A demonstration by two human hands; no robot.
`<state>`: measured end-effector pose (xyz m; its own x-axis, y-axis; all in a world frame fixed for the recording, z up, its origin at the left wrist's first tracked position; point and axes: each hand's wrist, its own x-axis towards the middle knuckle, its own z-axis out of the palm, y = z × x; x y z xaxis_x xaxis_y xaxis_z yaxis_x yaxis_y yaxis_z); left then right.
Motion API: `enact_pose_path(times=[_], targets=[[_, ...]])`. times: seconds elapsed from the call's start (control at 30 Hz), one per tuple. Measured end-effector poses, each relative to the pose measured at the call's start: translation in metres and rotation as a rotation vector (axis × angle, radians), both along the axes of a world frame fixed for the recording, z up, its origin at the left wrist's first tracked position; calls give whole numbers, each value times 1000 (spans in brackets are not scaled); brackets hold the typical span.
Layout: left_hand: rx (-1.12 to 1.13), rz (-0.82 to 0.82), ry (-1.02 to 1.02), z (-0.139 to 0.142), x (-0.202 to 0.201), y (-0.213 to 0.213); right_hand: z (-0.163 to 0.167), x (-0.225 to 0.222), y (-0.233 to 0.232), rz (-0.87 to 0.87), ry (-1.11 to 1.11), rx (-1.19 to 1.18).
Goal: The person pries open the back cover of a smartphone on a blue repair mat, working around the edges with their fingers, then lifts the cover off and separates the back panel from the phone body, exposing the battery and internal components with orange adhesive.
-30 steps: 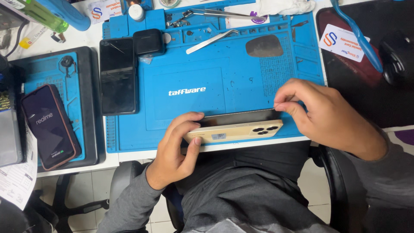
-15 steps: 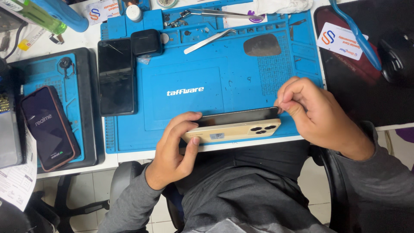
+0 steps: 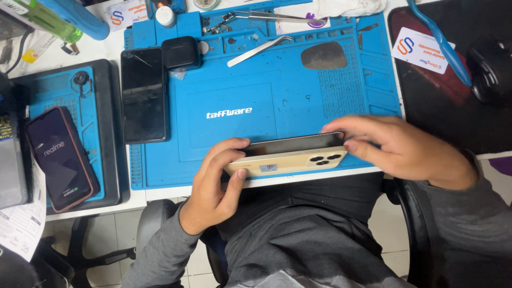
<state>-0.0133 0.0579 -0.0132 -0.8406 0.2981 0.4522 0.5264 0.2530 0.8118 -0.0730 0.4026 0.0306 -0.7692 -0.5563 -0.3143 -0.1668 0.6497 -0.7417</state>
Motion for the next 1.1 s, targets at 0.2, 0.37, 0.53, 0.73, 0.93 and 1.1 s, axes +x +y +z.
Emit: enact_pose_path(times=[0.2, 0.37, 0.53, 0.73, 0.93, 1.1], targets=[[11, -11, -31, 2, 2, -2, -12, 2, 4, 74, -104, 37], [23, -5, -54, 3, 4, -3, -16, 10, -4, 218, 243, -201], [56, 0, -62, 5, 7, -4, -17, 25, -13, 62, 223, -213], [79, 14, -44, 4, 9, -6, 4, 20, -24, 76, 214, -253], [41, 130, -30, 11, 12, -2, 50, 9, -43, 85, 96, -89], [-349, 310, 313, 28, 19, 10, 78, 6, -62, 206, 188, -24]])
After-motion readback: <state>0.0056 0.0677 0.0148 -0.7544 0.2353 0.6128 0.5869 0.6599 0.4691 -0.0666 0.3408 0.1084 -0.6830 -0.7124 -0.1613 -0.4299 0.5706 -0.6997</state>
